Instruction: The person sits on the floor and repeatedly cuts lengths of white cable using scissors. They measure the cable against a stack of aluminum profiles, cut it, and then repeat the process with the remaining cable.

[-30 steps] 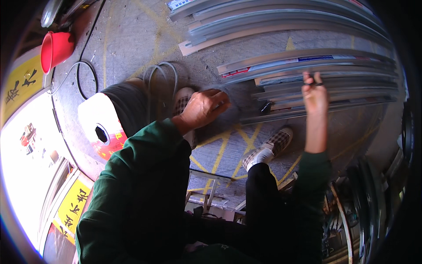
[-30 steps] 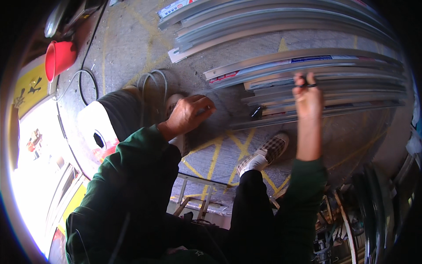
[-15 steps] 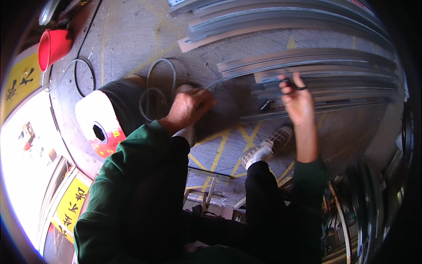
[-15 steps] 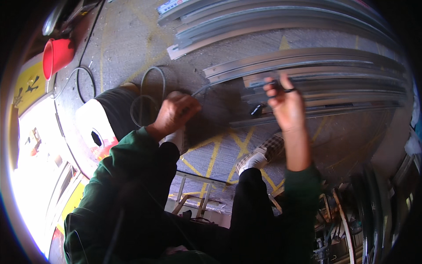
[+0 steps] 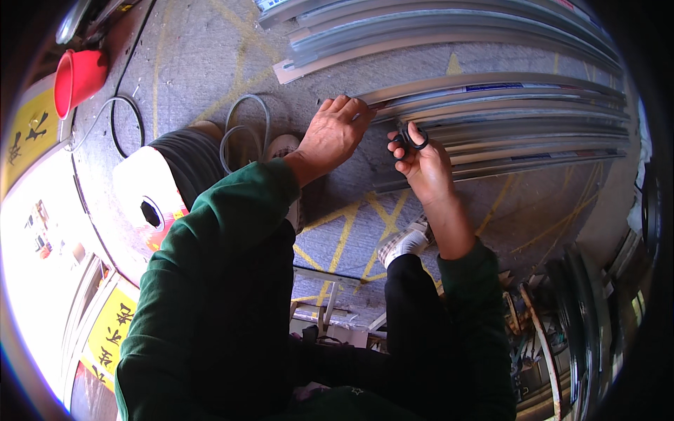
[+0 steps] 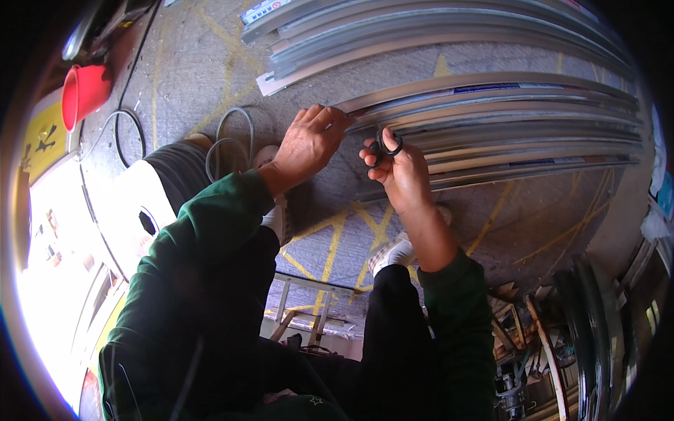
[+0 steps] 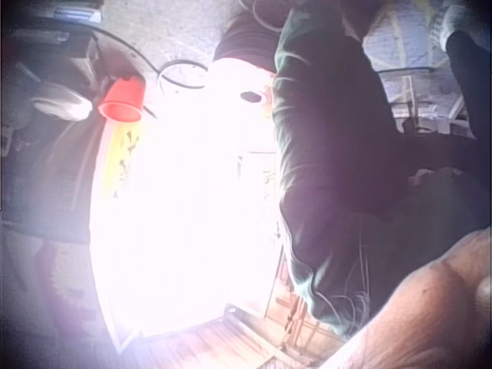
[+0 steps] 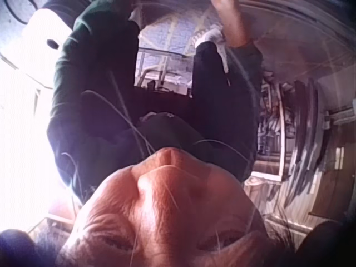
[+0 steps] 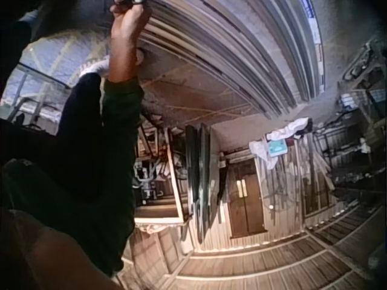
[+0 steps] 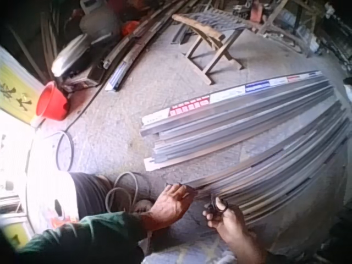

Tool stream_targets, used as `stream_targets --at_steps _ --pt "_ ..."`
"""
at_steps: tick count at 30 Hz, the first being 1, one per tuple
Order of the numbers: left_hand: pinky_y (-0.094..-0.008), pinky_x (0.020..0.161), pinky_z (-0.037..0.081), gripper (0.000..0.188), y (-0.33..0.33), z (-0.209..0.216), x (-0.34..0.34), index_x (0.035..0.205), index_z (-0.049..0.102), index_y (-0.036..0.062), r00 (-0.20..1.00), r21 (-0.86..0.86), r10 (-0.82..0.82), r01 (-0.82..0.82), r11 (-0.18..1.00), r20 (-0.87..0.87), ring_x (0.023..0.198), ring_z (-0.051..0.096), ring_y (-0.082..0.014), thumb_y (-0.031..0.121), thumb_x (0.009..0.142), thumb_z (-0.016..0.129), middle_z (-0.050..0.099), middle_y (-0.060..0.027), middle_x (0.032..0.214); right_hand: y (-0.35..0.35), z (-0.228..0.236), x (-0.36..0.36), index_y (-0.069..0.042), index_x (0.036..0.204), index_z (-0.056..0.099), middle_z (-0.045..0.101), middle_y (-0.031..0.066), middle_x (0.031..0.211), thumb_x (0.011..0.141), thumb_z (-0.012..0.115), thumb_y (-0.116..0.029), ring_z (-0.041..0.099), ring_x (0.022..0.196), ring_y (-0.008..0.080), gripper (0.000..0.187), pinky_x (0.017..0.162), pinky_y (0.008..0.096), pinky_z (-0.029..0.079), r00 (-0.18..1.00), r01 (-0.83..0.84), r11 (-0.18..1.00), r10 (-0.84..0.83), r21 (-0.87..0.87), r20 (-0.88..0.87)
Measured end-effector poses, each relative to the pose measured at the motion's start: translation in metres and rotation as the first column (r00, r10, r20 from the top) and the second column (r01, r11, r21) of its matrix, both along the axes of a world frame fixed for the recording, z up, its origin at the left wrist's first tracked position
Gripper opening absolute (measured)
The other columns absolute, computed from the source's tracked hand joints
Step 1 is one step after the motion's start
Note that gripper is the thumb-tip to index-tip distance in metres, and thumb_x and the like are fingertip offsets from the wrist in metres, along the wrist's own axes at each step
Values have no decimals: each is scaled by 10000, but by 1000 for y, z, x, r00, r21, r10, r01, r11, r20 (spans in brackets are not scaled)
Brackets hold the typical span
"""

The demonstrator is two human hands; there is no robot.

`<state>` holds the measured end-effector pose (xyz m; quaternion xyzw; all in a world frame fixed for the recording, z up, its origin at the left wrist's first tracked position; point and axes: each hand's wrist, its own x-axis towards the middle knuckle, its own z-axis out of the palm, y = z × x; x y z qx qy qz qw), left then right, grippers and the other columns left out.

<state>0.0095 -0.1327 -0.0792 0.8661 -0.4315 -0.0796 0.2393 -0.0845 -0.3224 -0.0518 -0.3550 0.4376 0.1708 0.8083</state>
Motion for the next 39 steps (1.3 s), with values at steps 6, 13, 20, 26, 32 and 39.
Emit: stream_targets --at_steps 6,13,20,26,32,39 --pt "-370 844 507 347 -13 -5 0 1159 681 58 996 -26 56 -58 998 -74 966 611 -251 56 816 630 623 -78 1003 2 -4 -3 19 990 657 688 93 805 1000 613 -392 634 635 99 413 521 212 496 999 27 999 -27 -45 18" --pt "-372 760 556 254 -20 -10 9 1044 677 84 999 26 34 -33 999 -31 924 632 -273 32 798 641 606 -85 923 -81 -31 -4 7 1000 653 686 79 831 1004 615 -355 636 670 97 364 547 215 517 973 186 981 -176 -58 151" --pt "-373 682 563 111 -21 -13 9 916 647 80 999 -30 36 -35 999 38 847 641 -267 48 810 648 583 -75 854 -139 0 7 46 1106 615 667 97 942 1032 565 -354 628 740 89 411 609 218 507 970 172 979 -149 -107 192" --pt "-381 683 562 162 -26 -12 9 954 621 71 999 55 11 -14 998 50 866 650 -273 43 795 636 572 -83 890 -28 4 -20 7 1042 658 700 107 841 997 587 -462 656 693 115 476 559 226 516 999 -14 998 13 53 32" --pt "-365 658 562 152 -32 -12 11 963 618 65 997 68 -21 16 998 71 831 652 -263 58 812 632 568 -80 889 -20 6 -11 19 1036 655 710 119 840 1009 576 -441 676 696 122 467 560 231 521 998 9 999 -11 40 65" --pt "-344 638 556 191 -31 7 -1 975 632 44 991 48 -96 92 995 94 792 638 -219 66 785 641 547 -66 860 -22 16 -22 22 1042 650 711 124 836 1013 570 -430 677 685 132 460 549 235 527 999 27 999 -27 33 18"
